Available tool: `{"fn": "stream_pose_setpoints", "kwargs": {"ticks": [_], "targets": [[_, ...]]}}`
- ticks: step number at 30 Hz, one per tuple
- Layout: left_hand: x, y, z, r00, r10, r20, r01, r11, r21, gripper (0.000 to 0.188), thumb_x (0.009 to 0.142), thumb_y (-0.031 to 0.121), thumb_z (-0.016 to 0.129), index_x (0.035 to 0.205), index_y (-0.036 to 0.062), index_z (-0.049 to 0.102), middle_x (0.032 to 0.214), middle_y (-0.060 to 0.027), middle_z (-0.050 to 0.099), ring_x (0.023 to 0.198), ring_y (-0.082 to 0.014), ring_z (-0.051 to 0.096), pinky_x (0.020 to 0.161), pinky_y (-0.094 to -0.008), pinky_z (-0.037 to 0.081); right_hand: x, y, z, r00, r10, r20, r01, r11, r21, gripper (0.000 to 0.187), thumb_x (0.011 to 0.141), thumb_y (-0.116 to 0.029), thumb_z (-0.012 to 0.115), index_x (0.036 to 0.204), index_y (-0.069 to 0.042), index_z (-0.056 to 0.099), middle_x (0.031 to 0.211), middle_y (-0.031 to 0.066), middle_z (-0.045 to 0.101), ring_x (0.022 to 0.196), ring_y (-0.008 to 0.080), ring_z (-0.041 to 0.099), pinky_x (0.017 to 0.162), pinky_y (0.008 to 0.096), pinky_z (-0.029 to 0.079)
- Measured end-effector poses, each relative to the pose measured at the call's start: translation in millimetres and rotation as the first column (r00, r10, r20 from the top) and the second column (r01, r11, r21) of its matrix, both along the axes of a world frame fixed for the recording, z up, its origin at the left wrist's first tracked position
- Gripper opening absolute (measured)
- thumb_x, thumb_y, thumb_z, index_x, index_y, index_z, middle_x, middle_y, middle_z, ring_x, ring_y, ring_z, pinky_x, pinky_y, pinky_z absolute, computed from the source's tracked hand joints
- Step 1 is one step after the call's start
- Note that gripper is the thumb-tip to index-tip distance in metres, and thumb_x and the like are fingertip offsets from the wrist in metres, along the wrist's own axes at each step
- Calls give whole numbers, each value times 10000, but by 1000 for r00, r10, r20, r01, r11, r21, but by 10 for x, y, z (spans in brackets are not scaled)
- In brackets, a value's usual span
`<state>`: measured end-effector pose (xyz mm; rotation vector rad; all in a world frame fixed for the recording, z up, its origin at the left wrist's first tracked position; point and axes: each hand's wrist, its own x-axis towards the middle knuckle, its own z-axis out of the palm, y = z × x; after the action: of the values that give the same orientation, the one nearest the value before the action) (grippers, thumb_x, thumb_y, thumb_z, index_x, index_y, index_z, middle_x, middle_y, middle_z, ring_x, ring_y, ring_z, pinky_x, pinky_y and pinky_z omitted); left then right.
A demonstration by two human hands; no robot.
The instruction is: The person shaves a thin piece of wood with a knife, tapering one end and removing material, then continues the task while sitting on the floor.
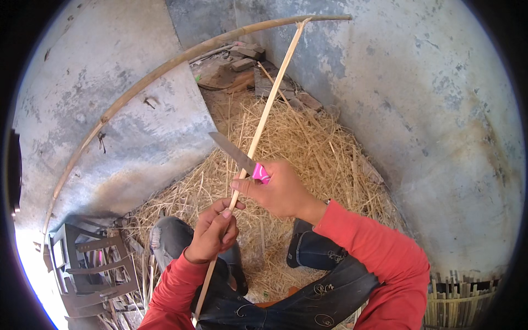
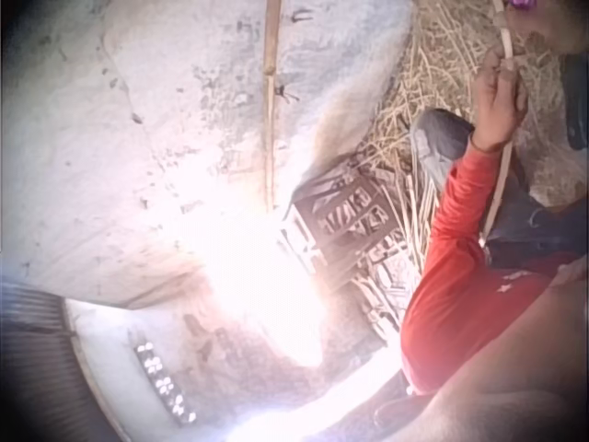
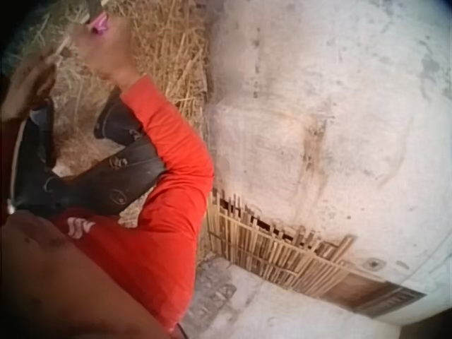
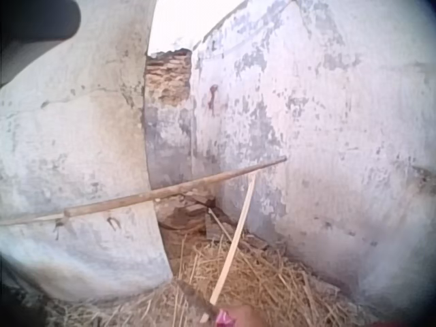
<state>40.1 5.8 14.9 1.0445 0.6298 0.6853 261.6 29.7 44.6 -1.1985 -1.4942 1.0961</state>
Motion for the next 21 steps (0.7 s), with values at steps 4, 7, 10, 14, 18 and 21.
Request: {"fn": "stream_pose_setpoints", "kwargs": {"ticks": [4, 7, 10, 14, 18, 21], "targets": [[-36, 14, 85, 999, -40, -28, 41, 999, 35, 416, 1122, 345, 432, 1307, -6, 558, 541, 3, 439, 401, -73, 342, 406, -232, 285, 130, 68, 250, 990, -83, 113, 87, 996, -28, 292, 975, -297, 791, 877, -23, 772, 619, -63, 557, 589, 32, 463, 516, 298, 350], [-92, 46, 81, 991, -133, -22, 133, 991, 4, 450, 1118, 385, 426, 1289, -7, 567, 535, 2, 435, 404, -74, 336, 412, -231, 282, 271, 142, 279, 975, -217, 35, 219, 974, -53, 365, 977, -338, 789, 796, -26, 732, 603, -83, 503, 573, 39, 417, 518, 299, 319], [-80, 32, 61, 989, -145, 5, 145, 989, 11, 482, 1129, 377, 402, 1366, -13, 555, 544, 10, 436, 426, -69, 340, 430, -227, 289, 450, 209, 349, 946, -310, 95, 311, 950, 4, 361, 1001, -358, 752, 848, -33, 711, 651, -80, 521, 607, 47, 427, 543, 295, 327], [-72, 12, 52, 986, -167, -31, 169, 983, 71, 517, 1150, 317, 384, 1574, 21, 415, 585, 24, 409, 488, -67, 342, 472, -221, 303, 738, 288, 389, 895, -444, 39, 426, 879, 216, 285, 1065, -302, 643, 1050, -21, 683, 779, -15, 599, 676, 69, 480, 586, 299, 371], [-81, -11, -14, 986, -160, 44, 157, 985, 69, 556, 1160, 249, 399, 1674, 79, 273, 626, 36, 359, 531, -67, 324, 501, -220, 311, 910, 255, 510, 806, -547, 226, 432, 805, 407, 244, 1098, -232, 561, 1207, -37, 658, 828, 46, 630, 697, 96, 512, 625, 309, 428], [-104, 12, -16, 973, -213, 86, 212, 977, 21, 561, 1165, 208, 393, 1689, 89, 232, 639, 44, 338, 551, -65, 338, 517, -225, 336, 890, 291, 528, 776, -581, 246, 380, 741, 554, 310, 1094, -202, 558, 1365, -73, 635, 780, 81, 611, 664, 117, 507, 626, 325, 452]]}}
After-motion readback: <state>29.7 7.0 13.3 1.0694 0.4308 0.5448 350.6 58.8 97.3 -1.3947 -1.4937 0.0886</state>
